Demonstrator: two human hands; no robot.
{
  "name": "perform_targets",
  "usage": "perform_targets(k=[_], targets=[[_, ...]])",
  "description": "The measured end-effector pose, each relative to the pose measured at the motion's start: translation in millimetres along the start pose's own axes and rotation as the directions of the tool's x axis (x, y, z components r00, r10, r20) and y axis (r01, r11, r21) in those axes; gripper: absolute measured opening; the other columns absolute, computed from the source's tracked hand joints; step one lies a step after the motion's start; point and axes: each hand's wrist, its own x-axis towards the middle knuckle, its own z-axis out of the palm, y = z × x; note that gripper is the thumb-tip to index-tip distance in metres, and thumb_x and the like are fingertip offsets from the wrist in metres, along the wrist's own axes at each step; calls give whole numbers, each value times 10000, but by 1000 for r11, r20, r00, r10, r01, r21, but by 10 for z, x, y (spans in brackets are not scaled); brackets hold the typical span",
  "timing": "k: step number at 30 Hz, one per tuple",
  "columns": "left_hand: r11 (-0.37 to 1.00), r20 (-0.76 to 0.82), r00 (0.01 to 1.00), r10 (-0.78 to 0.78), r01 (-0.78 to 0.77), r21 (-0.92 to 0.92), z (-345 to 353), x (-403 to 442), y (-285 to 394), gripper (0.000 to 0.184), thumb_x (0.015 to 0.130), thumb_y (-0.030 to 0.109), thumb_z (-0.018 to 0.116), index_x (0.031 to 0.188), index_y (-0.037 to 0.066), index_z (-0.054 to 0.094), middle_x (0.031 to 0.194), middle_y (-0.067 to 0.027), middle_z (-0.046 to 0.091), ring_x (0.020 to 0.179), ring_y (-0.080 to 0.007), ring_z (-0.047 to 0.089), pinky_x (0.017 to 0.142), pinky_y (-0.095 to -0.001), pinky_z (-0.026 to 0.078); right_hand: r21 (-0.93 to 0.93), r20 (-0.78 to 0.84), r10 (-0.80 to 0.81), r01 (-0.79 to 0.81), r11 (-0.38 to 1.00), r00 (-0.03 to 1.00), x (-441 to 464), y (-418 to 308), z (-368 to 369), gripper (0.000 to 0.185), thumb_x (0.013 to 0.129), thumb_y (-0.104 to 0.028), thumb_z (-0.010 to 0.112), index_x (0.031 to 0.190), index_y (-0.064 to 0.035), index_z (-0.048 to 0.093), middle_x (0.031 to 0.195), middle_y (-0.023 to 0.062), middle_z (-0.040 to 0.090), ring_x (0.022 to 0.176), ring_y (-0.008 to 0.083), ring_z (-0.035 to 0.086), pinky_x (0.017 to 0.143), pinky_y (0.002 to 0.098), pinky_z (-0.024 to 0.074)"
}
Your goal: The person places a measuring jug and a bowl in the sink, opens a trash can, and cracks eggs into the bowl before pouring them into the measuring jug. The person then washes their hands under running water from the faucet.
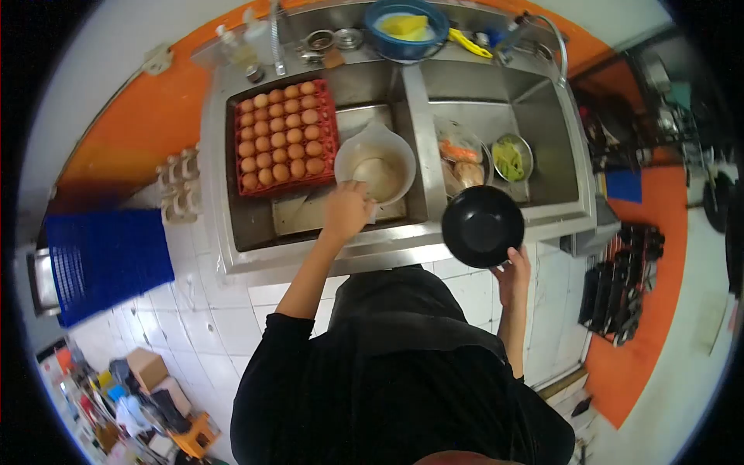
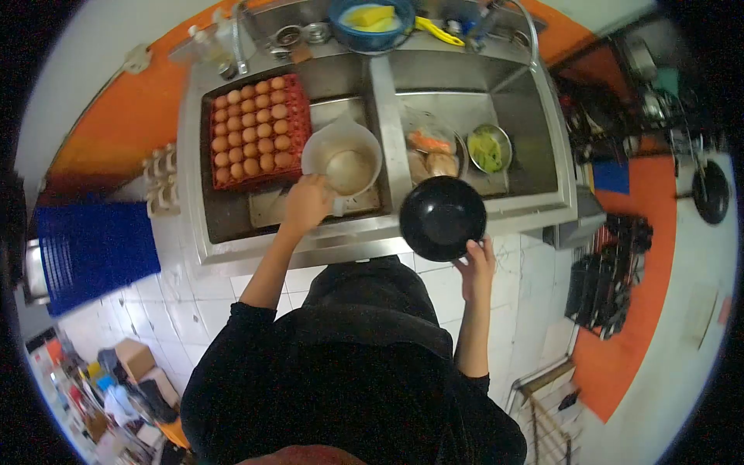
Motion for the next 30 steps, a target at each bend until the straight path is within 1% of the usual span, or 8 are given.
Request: perform_targets(k=[2, 9, 13, 15, 21, 25, 28, 30], targets=[[951, -118, 944, 307, -308, 10, 388, 6, 24, 508, 863, 424, 564, 1124, -11, 579, 1103, -241, 610, 1030, -383, 587, 886, -474, 445, 22, 26, 34, -34, 999, 999, -166, 53, 29, 529, 801, -243, 675, 1265, -102, 462, 1136, 79, 559, 1038, 212, 549, 821, 453, 474], [991, 241, 963, -118, 131, -39, 90, 121, 660, 591, 876, 483, 530, 1254, 27, 526, 1121, -271, 597, 1048, -384, 585, 876, -428, 454, 86, -146, 65, -53, 995, 987, -544, -19, -511, 550, 822, -234, 657, 1301, -83, 434, 1085, 105, 546, 970, 198, 554, 728, 360, 532], [695, 342, 870, 356, -2, -719, -19, -73, 1873, 892, 751, 317, 749, 1440, 29, 262, 1387, -202, 380, 1251, -321, 424, 1011, -391, 365, -2, 204, 1, -1, 1000, 979, -474, -193, -945, 577, 825, -226, 682, 1322, -82, 427, 1063, 66, 554, 924, 131, 547, 722, 278, 503], [693, 302, 705, 641, -364, -622, -52, -241, 2693, 965, 683, 287, 808, 1442, 50, 262, 1358, -198, 403, 1250, -302, 426, 1041, -390, 336, 17, 380, -100, 102, 995, 919, -304, -198, -1289, 562, 833, -202, 685, 1318, -74, 431, 1037, 43, 569, 874, 113, 558, 690, 249, 498], [831, 463, 846, 264, 45, -555, 1135, 7, 3770, 580, 761, 70, 727, 1297, 43, 507, 1041, -136, 610, 935, -206, 611, 737, -286, 514, -1, 628, -135, 174, 985, 767, 350, -550, -2743, 566, 855, -223, 677, 1333, -55, 425, 1116, 96, 568, 976, 156, 554, 767, 276, 512], [945, 327, 897, 296, -225, -239, 1662, 243, 4627, 367, 797, -27, 645, 1156, 43, 631, 878, -101, 624, 800, -162, 624, 585, -247, 517, -99, 780, 7, 113, 989, 626, 1235, -708, -3898, 568, 884, -262, 640, 1362, -46, 421, 1265, 86, 529, 1110, 189, 521, 918, 346, 461], [960, 237, 942, 238, -191, -206, 2033, 315, 4896, 379, 793, -61, 620, 1154, 50, 636, 892, -101, 606, 842, -181, 627, 640, -271, 551, 82, 273, -126, 108, 991, 954, 2666, 9, -5313, 297, 842, -191, 584, 1117, -80, 576, 1126, 74, 596, 1011, 179, 586, 804, 371, 515], [975, 184, 967, 178, -149, -164, 2181, 330, 5046, 381, 789, -66, 616, 1151, 48, 638, 907, -100, 606, 850, -189, 627, 654, -273, 558, 328, -375, 83, 48, 944, 923, 3779, 1059, -6347, 278, 853, -209, 528, 1105, -92, 533, 958, 89, 602, 799, 202, 593, 686, 360, 535]])
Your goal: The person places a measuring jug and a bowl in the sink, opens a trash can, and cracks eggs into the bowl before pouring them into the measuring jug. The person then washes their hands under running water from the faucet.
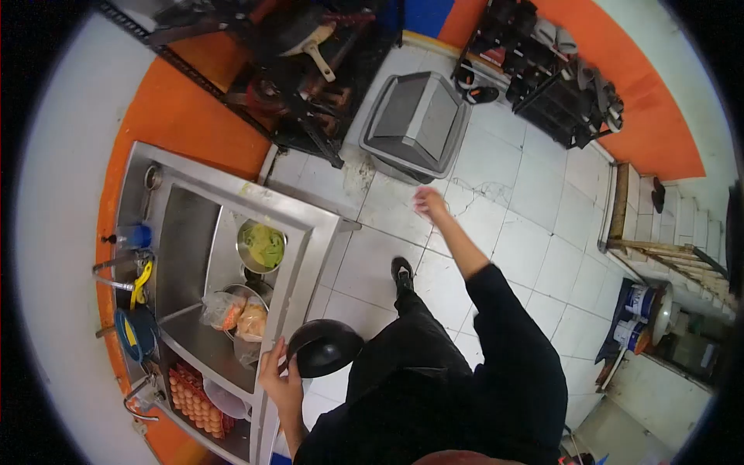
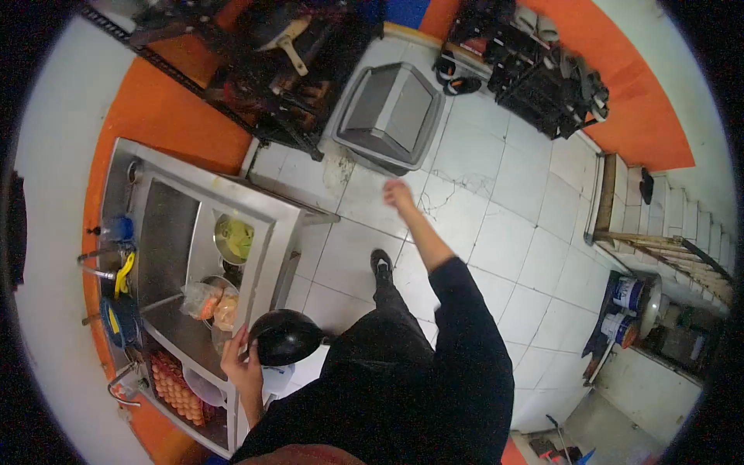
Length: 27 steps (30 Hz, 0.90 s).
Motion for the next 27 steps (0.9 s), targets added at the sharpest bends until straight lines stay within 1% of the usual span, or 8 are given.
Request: perform_targets(k=[3, 5, 6, 9, 13, 14, 20, 27], targets=[[996, -33, 996, -79, 81, 49, 188, -26, 63, 367, 778, -57, 626, 1132, 37, 644, 908, -98, 611, 856, -184, 627, 647, -274, 562, 494, -285, 329, -157, 855, 900, 835, 228, -739, 496, 862, -424, 549, 1213, -82, 472, 1162, 139, 526, 912, 252, 560, 769, 408, 523], [991, -20, 993, -120, 121, 57, 284, -60, 83, 355, 776, -49, 634, 1122, 32, 646, 901, -99, 613, 856, -180, 625, 635, -274, 561, 538, -356, 283, -52, 841, 890, 942, 188, -877, 635, 868, -526, 533, 1288, -65, 412, 1229, 140, 470, 1041, 258, 518, 881, 450, 456], [980, 12, 983, -183, 182, 84, 319, -60, 112, 326, 784, -32, 644, 1104, 29, 651, 892, -95, 617, 853, -172, 622, 622, -270, 558, 638, -268, 257, -29, 769, 928, 995, 180, -912, 868, 807, -639, 545, 1388, -34, 320, 1344, 155, 398, 1237, 302, 389, 1003, 482, 357], [977, 3, 979, -204, 203, 72, 443, -56, 205, 299, 798, -8, 655, 1094, 32, 653, 876, -82, 614, 843, -169, 618, 626, -271, 561, 742, -271, 285, 12, 670, 919, 1113, 99, -877, 885, 769, -672, 569, 1296, 16, 389, 1276, 173, 452, 1211, 321, 421, 997, 486, 364], [957, -18, 962, -274, 274, 97, 506, -64, 298, 290, 813, 5, 659, 1103, 20, 642, 885, -81, 600, 850, -165, 607, 667, -283, 565, 809, -190, 295, -21, 587, 937, 1174, 94, -854, 1126, 691, -760, 568, 1430, 7, 202, 1410, 131, 326, 1253, 331, 372, 1036, 479, 315], [956, -29, 962, -271, 272, 107, 508, -80, 290, 292, 815, 5, 659, 1107, 16, 639, 891, -80, 596, 853, -164, 604, 679, -283, 564, 770, -121, 204, -38, 637, 971, 1151, 80, -849, 1178, 660, -799, 557, 1433, 2, 171, 1421, 107, 299, 1262, 323, 349, 1032, 471, 304], [943, -88, 939, -333, 331, -39, 518, -519, -69, 344, 800, 1, 683, 1138, 27, 627, 945, -70, 586, 891, -147, 589, 709, -271, 560, 796, -137, 295, -72, 601, 946, 693, 288, -533, 1182, 602, -882, 502, 1435, -95, 213, 1423, 64, 284, 1270, 254, 286, 939, 449, 315], [932, -103, 927, -360, 353, -76, 373, -1474, -587, 427, 754, 5, 728, 1164, 49, 615, 944, -72, 606, 912, -147, 606, 687, -261, 566, 788, -85, 229, -75, 611, 970, -476, 1349, -123, 1161, 611, -913, 431, 1451, -139, 226, 1452, 45, 262, 1270, 225, 295, 919, 451, 314]])
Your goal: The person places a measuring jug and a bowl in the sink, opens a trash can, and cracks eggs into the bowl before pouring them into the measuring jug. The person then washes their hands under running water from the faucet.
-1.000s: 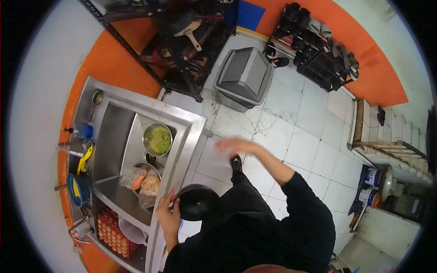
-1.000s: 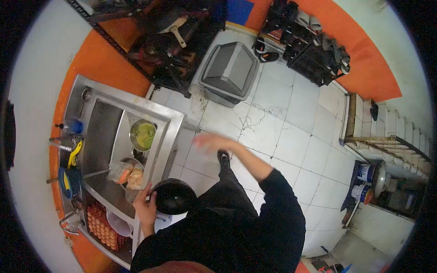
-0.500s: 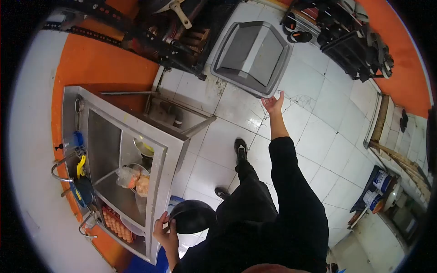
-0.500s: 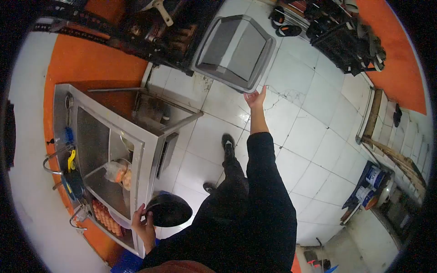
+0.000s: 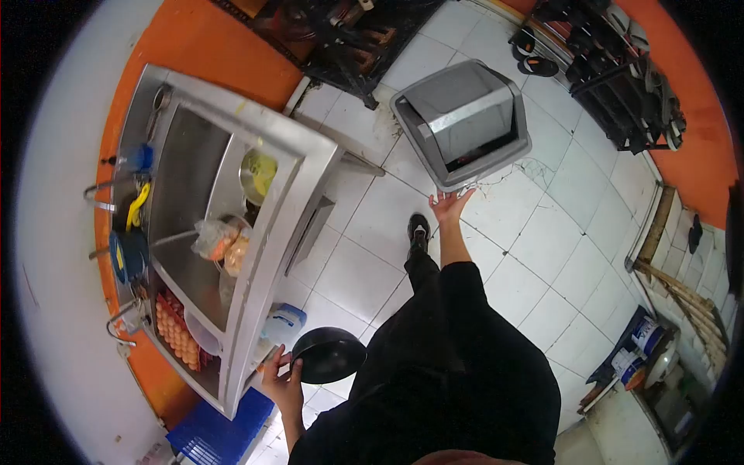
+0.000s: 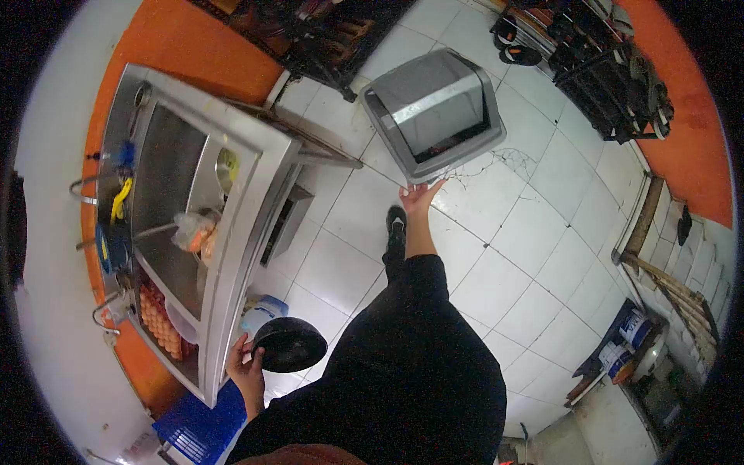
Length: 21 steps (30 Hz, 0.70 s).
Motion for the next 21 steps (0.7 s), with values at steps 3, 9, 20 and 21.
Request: perform_targets(k=[3, 9, 20, 21], targets=[[997, -43, 999, -19, 16, -71, -159, -479, -598, 439, 757, 7, 727, 1177, 46, 607, 946, -72, 609, 914, -148, 611, 690, -258, 568, 45, 91, 69, -74, 996, 993, -389, 506, -384, 1148, 621, -919, 394, 1489, -221, 117, 1477, 50, 228, 1318, 254, 286, 960, 503, 298], [991, -91, 993, -82, 71, -113, -516, -1673, -1913, 440, 755, 4, 731, 1175, 38, 602, 930, -67, 619, 896, -145, 618, 687, -258, 570, 135, 159, 180, -202, 970, 971, -1424, 1415, -957, 1105, 633, -913, 350, 1471, -342, -87, 1450, 61, 232, 1298, 313, 317, 1015, 636, 226], [890, -174, 876, -449, 421, -177, -690, -3745, -3358, 407, 744, 17, 717, 1140, 33, 626, 869, -71, 652, 807, -126, 630, 612, -239, 543, -7, 111, 595, -598, 801, 796, -3318, 2977, -3165, 693, 739, -819, 381, 1218, -328, 478, 978, 11, 505, 1189, 287, 416, 999, 681, 217], [889, -187, 873, -450, 418, -187, -622, -3892, -3445, 407, 742, 16, 718, 1138, 34, 628, 869, -72, 652, 805, -129, 631, 608, -238, 541, -24, 107, 643, -644, 764, 759, -3484, 2958, -3444, 682, 742, -809, 393, 1207, -318, 491, 991, 13, 509, 1192, 288, 420, 1002, 671, 228]])
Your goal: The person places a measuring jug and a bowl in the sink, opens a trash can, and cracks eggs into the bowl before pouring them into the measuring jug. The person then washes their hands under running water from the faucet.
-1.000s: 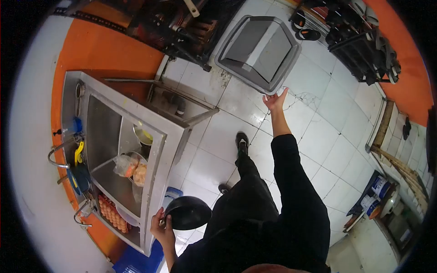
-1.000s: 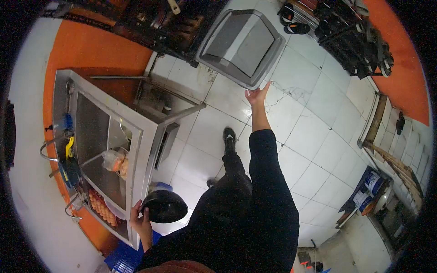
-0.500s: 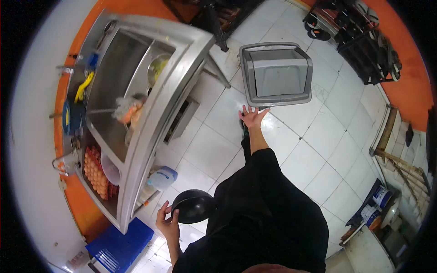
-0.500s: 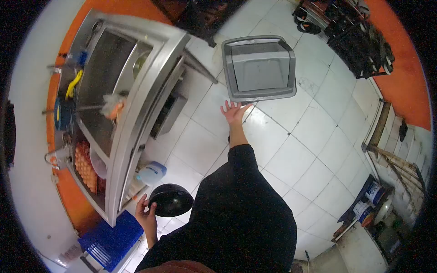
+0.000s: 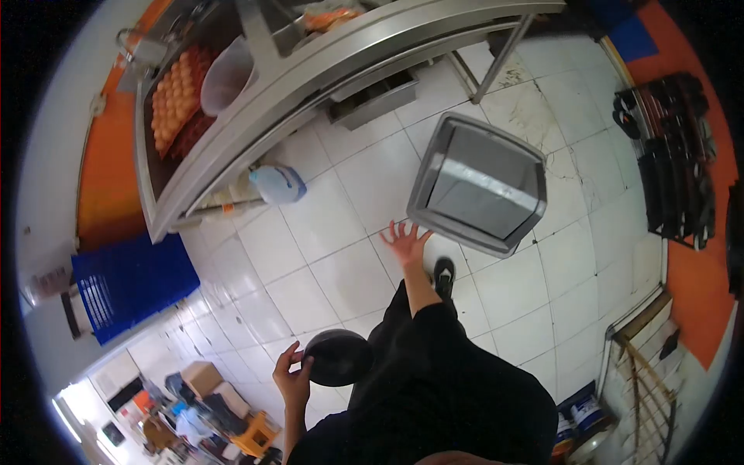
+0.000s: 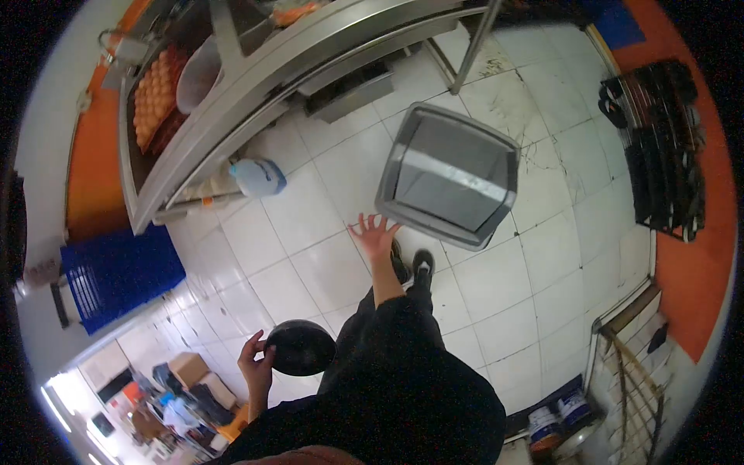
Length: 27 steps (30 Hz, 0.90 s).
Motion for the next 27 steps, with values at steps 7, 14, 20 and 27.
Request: perform_targets(k=[7, 14, 20, 27], targets=[[1000, -42, 999, 24, -25, -17, 102, -735, -714, 407, 733, 21, 725, 1129, 30, 632, 862, -68, 653, 781, -136, 630, 578, -245, 530, 291, -119, 214, -173, 941, 969, -1078, 201, -1369, 611, 719, -607, 644, 1195, -240, 539, 1157, 55, 480, 1220, 350, 433, 949, 470, 465], [999, -84, 996, -10, 7, -37, 57, -1049, -1042, 404, 723, 5, 724, 1118, 16, 637, 831, -79, 647, 775, -155, 627, 717, -296, 517, 94, -83, 167, -160, 983, 982, -911, 599, -1368, 771, 692, -500, 715, 1328, -195, 404, 1284, 114, 379, 1215, 382, 426, 946, 397, 514], [997, -105, 993, -61, 56, -50, -78, -1022, -1187, 417, 726, 14, 727, 1131, 10, 628, 845, -86, 654, 778, -162, 625, 757, -308, 507, 20, -43, 87, -86, 996, 995, -264, 1140, -1189, 823, 671, -523, 706, 1311, -115, 387, 1301, 117, 371, 1204, 303, 447, 1061, 434, 425], [997, -109, 992, -60, 54, -55, -223, -580, -1215, 433, 722, 16, 732, 1141, 10, 621, 788, -77, 659, 774, -163, 625, 744, -304, 501, -163, -40, 161, -165, 973, 986, -96, 1091, -775, 832, 703, -596, 653, 1330, -129, 369, 1230, 133, 442, 1225, 303, 446, 1006, 415, 458]])
